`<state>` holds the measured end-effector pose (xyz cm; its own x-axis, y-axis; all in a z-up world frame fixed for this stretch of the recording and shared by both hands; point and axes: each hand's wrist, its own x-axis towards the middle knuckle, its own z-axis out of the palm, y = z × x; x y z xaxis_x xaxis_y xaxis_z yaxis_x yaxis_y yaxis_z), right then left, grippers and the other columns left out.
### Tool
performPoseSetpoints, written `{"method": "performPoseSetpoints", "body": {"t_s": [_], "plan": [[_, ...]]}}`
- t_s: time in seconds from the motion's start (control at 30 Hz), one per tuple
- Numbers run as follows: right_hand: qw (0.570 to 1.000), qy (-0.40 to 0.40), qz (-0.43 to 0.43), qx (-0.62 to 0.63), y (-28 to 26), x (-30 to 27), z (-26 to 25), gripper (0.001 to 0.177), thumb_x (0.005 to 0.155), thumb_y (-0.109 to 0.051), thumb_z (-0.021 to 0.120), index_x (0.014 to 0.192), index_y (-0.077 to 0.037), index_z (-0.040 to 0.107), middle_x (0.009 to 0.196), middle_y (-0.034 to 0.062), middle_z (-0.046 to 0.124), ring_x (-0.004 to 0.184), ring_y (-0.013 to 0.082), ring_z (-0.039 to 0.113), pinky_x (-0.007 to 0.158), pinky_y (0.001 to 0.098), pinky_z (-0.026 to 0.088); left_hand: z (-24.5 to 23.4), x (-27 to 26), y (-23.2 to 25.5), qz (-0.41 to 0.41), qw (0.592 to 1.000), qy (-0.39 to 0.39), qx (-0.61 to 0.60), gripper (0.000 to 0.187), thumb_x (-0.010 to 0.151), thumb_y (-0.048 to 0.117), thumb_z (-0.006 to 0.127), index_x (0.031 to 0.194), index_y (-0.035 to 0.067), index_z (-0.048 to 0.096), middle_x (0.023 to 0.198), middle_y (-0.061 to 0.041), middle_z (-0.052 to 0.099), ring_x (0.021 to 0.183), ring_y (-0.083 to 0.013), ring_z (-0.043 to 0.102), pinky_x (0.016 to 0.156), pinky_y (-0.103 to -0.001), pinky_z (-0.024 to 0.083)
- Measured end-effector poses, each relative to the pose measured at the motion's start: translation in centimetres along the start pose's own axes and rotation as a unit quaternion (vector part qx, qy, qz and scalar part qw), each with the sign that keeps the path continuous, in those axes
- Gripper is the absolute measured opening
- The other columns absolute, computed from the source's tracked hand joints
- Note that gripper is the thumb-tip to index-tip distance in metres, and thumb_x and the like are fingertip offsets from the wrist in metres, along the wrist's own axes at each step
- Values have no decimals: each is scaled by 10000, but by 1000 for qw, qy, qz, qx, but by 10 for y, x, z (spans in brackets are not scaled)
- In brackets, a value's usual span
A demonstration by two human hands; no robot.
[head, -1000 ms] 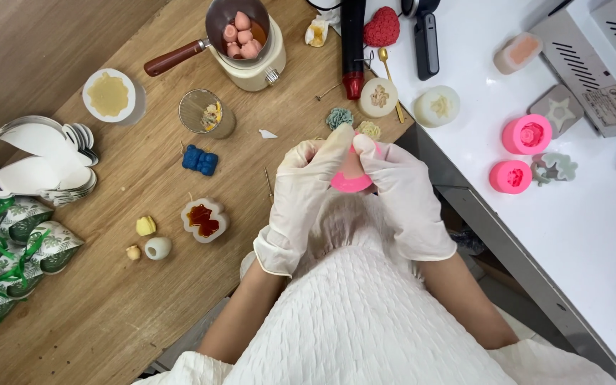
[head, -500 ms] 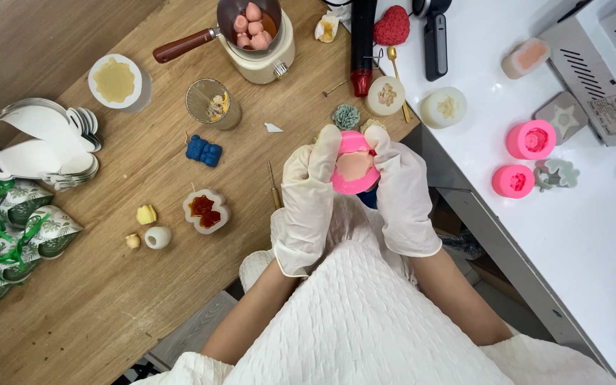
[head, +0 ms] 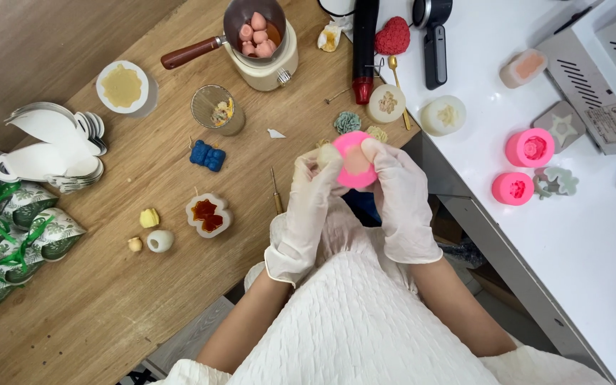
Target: The person wearing gloves demolds small shaped candles from pink silicone molds and arranges the candles on the table. They then open white butterfly-shaped gift boxes, place a candle inside, and handle green ribbon and packaged items on the table.
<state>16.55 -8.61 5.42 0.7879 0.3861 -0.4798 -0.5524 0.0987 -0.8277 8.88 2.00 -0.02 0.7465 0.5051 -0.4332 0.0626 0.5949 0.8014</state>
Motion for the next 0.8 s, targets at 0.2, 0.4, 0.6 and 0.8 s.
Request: {"method": "performPoseSetpoints", "body": {"t_s": [0.2, 0.4, 0.6, 0.8], "plan": [[960, -34, -72, -268, 20, 1, -3, 297, 1023, -184, 545, 1213, 17, 653, 1194, 71, 712, 1064, 133, 647, 955, 284, 501, 7, -13, 19, -58, 987, 45, 141, 386, 965, 264, 765, 1150, -45, 626, 1014, -70, 692, 882, -118, 636, 774, -287, 560], [943, -22, -38, -331, 10, -3, 10, 277, 1003, -237, 556, 1106, -18, 691, 1011, 59, 718, 925, 124, 649, 831, 282, 504, -23, -15, 9, 252, 833, -77, 486, 341, 1092, 226, 593, 1431, 267, 609, 991, -45, 646, 840, -193, 660, 732, -306, 546], [939, -63, -105, -323, 46, 19, -27, 280, 1043, -141, 470, 920, 6, 675, 832, 28, 647, 755, 114, 549, 705, 270, 473, 9, -23, 43, -57, 978, 31, 197, 419, 1071, 368, 637, 953, -27, 711, 785, -45, 624, 753, -105, 556, 660, -293, 507], [981, -23, 15, -194, 29, 23, -23, 231, 967, -110, 514, 907, 1, 708, 814, 28, 671, 703, 108, 590, 643, 270, 490, -3, -24, 39, 3, 980, -42, 196, 425, 988, 472, 572, 958, 67, 697, 730, 22, 537, 734, -75, 498, 670, -257, 463]]}}
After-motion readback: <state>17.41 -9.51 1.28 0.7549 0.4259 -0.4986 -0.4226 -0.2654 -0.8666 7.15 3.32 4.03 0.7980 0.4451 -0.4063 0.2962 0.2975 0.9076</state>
